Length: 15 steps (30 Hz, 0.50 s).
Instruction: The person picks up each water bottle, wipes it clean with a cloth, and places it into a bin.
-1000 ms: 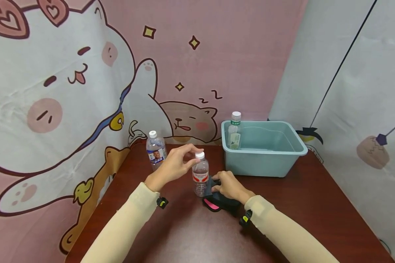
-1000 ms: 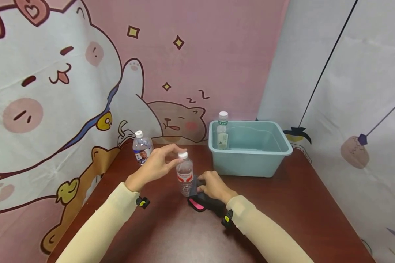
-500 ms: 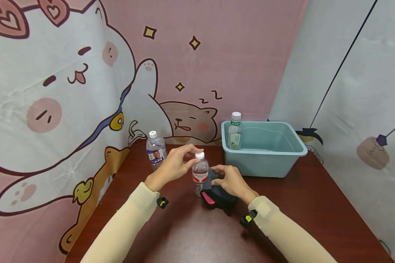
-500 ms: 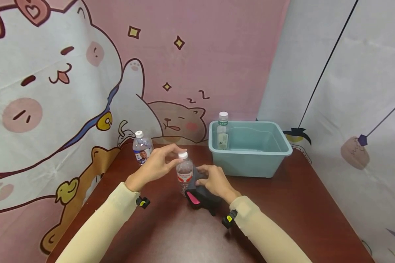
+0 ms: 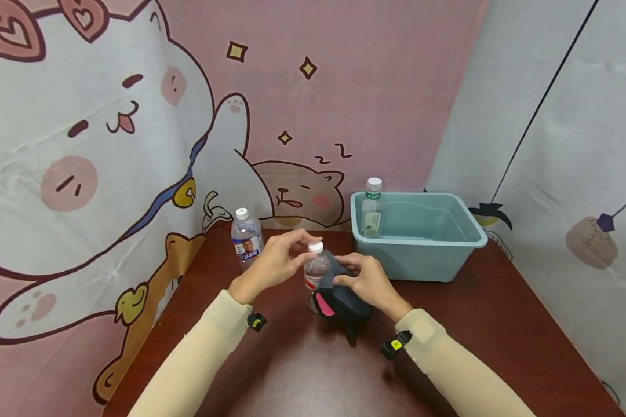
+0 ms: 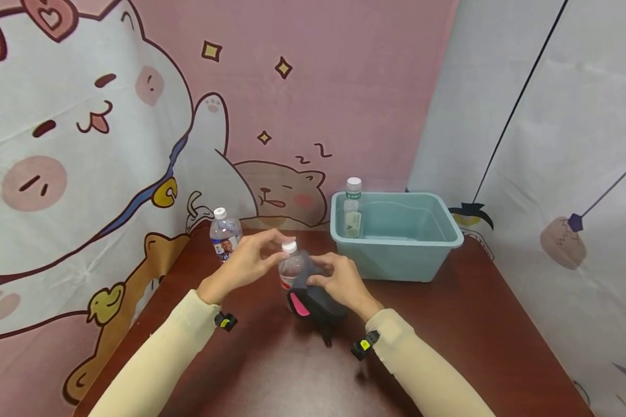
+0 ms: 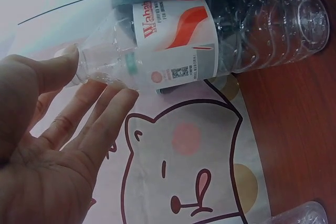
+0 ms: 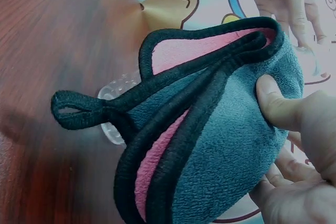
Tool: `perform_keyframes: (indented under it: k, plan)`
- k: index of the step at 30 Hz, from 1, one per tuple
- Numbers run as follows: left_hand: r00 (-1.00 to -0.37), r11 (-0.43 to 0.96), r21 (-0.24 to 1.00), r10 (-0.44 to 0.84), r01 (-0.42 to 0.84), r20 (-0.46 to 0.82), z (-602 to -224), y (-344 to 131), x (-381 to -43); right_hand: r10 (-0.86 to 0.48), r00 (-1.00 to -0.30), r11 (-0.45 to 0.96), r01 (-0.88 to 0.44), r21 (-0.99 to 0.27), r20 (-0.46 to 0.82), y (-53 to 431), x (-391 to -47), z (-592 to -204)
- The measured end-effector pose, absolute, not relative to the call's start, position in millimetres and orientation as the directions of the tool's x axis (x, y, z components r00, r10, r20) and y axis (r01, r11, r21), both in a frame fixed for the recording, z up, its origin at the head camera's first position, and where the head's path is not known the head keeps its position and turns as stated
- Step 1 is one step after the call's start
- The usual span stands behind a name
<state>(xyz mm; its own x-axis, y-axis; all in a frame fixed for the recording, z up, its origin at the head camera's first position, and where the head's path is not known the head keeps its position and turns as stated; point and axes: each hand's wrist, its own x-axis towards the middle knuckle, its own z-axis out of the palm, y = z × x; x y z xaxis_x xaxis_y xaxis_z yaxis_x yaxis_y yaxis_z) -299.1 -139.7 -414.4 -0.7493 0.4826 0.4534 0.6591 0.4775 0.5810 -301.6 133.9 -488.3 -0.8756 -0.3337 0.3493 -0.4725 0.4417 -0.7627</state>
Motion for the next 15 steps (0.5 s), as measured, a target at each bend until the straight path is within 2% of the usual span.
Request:
perform_keyframes:
  k: [10, 15]
  plan:
    - [-0.758, 0.483, 0.588, 0.482, 0.649, 0.44, -412, -140, -299, -0.308, -0.871, 0.322, -0.473, -0.82, 0.382, 133, -303, -477]
    - [-0.755, 0.485, 0.582, 0.483, 0.653, 0.444, -410, -140, -300, -0.297, -0.875, 0.316, -0.468, -0.825, 0.383, 124, -302, -469]
